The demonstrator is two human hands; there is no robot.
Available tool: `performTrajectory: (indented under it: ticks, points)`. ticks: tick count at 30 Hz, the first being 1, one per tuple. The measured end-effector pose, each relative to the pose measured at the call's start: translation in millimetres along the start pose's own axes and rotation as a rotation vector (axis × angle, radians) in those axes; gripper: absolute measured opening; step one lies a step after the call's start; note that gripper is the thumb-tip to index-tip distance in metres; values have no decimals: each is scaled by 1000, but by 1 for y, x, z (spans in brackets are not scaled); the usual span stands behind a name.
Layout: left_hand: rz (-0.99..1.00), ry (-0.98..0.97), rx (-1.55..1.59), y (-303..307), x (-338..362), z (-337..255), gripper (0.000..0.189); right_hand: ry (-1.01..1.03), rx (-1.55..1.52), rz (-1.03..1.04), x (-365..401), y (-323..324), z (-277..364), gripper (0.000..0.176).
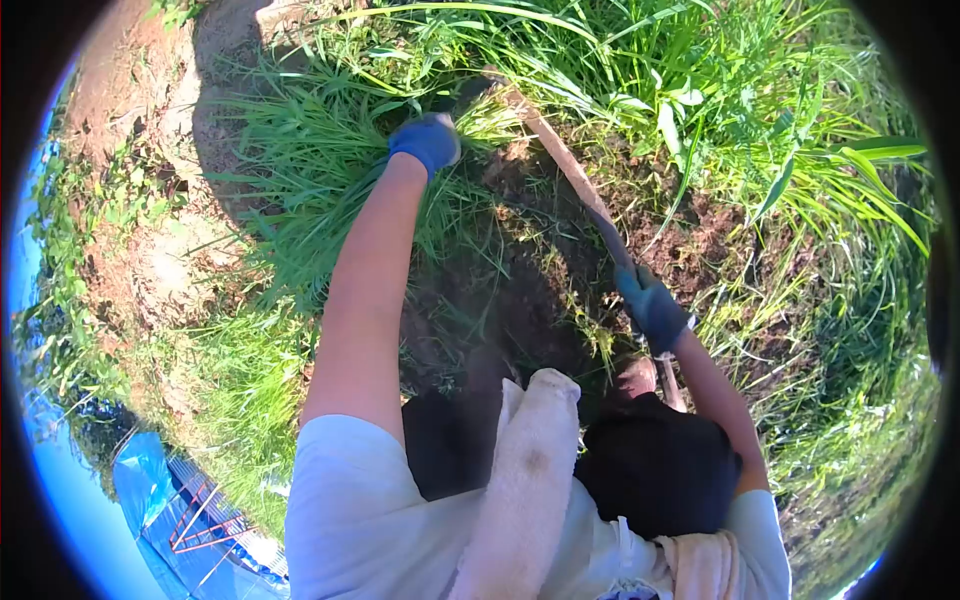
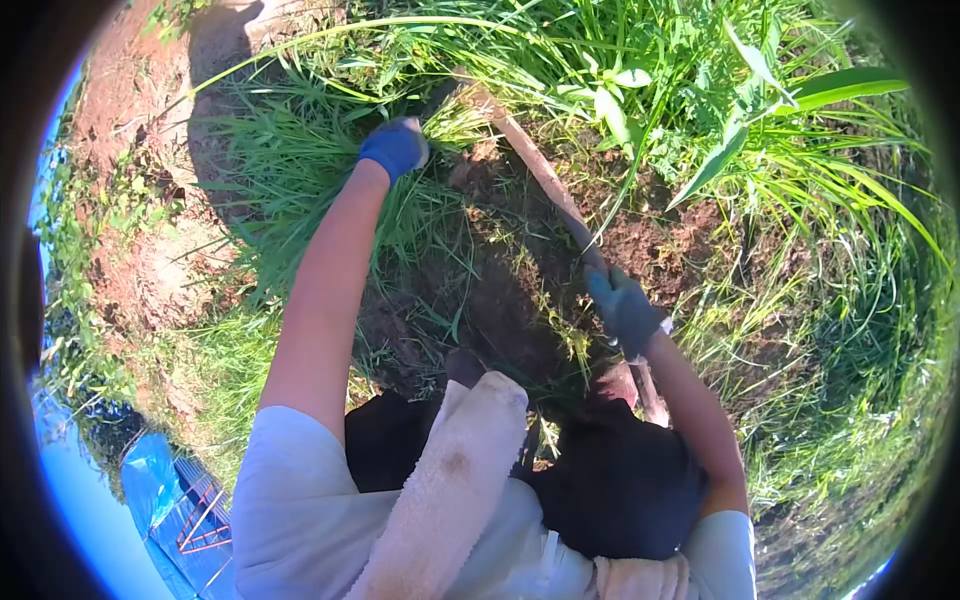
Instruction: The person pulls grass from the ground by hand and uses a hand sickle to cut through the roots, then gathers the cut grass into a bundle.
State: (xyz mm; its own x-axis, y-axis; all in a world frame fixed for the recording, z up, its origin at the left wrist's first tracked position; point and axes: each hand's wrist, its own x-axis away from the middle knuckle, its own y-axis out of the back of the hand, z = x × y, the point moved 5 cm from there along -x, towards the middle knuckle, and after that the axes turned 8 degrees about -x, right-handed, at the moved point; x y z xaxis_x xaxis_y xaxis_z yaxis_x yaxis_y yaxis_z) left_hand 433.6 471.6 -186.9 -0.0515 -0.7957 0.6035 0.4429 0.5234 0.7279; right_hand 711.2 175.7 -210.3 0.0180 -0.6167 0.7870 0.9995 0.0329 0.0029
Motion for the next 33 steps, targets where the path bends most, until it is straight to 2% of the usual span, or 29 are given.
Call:
performTrajectory:
  ticks: [1, 2, 4, 5, 6, 7, 9, 11, 12, 14, 18, 20, 21, 23, 26, 27, 28, 29, 30, 33]
  points:
    - [-21, -118, -511, -50, -45, 5, 37, 34, 64, -5, 0, -3, 16, 45]
    - [-13, -123, -511, -40, -30, 2, 37, 25, 62, -3, 1, -5, 6, 45]
    - [-102, -40, 76, -8, 3, 4, 32, 71, 131, -44, 12, -5, -21, 43]
    - [-132, -100, -84, -8, 16, 0, 26, 74, 174, -82, 35, 5, -36, 42]
    - [-133, -90, -74, -11, 29, -2, 26, 114, 252, -85, 39, 16, -72, 43]
    - [-198, -148, -56, -12, 41, -8, 23, 173, 178, -106, 47, 15, -84, 44]
    - [-263, -208, -38, -13, 65, -16, 21, 230, 105, -129, 46, 15, -83, 44]
    - [-280, -188, -42, -13, 88, -18, 22, 400, 342, -26, 38, 13, -57, 45]
    - [-266, -187, -40, -23, 87, -16, 22, 1, 129, -88, 37, 2, -17, 45]
    - [-685, -184, -161, -23, 89, -6, 23, 69, 96, -33, 10, -16, -7, 43]
    - [-543, -95, 22, -25, 58, 19, 29, 98, 236, -37, 21, -15, -22, 43]
    - [-54, -13, 104, -35, 48, 22, 29, 252, 259, -124, 28, -12, -29, 43]
    - [-52, -19, 101, -39, 46, 21, 29, 85, 248, -45, 17, -10, -41, 43]
    - [-243, 25, 147, -46, 41, 17, 20, 62, 288, -76, 8, -14, -27, 43]
    - [-113, -43, 240, -65, 29, 19, 18, 22, 338, -78, 28, -6, -47, 40]
    - [-125, -46, 237, -59, 34, 17, 18, 135, 343, -92, 46, 6, -69, 39]
    - [-259, -80, 134, -48, 48, 11, 18, 252, 349, -105, 56, 16, -80, 37]
    - [-386, -109, 29, -42, 65, 5, 17, 262, 347, -104, 63, 24, -80, 37]
    - [-375, -110, 23, -43, 86, 2, 17, 191, 323, -89, 77, 31, -79, 35]
    - [-415, -273, 97, -29, 136, -19, 19, 75, 223, -71, 74, 29, -70, 34]
